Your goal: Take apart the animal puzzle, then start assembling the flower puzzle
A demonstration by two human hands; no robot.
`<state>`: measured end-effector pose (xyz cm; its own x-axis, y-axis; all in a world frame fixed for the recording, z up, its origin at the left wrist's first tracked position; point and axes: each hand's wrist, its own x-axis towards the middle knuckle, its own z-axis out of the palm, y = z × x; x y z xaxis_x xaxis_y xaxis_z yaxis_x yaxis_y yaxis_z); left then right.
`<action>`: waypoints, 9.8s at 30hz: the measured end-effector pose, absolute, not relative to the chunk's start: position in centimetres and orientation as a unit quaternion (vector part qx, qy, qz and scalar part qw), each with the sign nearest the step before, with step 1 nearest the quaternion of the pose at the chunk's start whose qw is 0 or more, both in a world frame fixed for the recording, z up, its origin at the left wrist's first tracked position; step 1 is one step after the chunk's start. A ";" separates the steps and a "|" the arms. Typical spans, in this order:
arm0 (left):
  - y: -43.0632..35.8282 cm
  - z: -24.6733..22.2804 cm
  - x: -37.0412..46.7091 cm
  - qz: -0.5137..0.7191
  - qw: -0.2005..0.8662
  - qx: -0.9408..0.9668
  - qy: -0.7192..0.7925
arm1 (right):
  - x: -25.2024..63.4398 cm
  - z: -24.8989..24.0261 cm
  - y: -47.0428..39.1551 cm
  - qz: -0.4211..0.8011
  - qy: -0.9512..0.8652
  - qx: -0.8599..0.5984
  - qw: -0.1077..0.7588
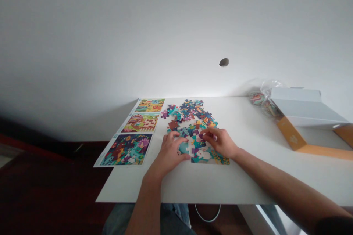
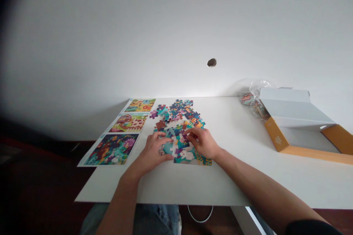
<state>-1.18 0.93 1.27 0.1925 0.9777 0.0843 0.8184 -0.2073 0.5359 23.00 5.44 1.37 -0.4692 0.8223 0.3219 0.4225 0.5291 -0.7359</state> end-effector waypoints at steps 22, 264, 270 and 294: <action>1.1 2.6 -0.8 0.311 0.280 0.702 0.575 | 23.3 1.4 5.7 0.212 -0.910 -0.286 0.210; 1.8 1.1 -1.7 0.297 0.202 0.617 0.699 | 23.9 0.4 7.0 0.264 -0.716 -0.485 0.428; 3.2 0.5 -0.8 0.488 0.256 0.533 0.642 | 23.6 0.3 6.6 0.347 -0.713 -0.438 0.424; 1.2 1.8 -4.0 0.265 0.277 0.703 0.599 | 23.3 1.4 5.4 0.306 -0.867 -0.296 0.258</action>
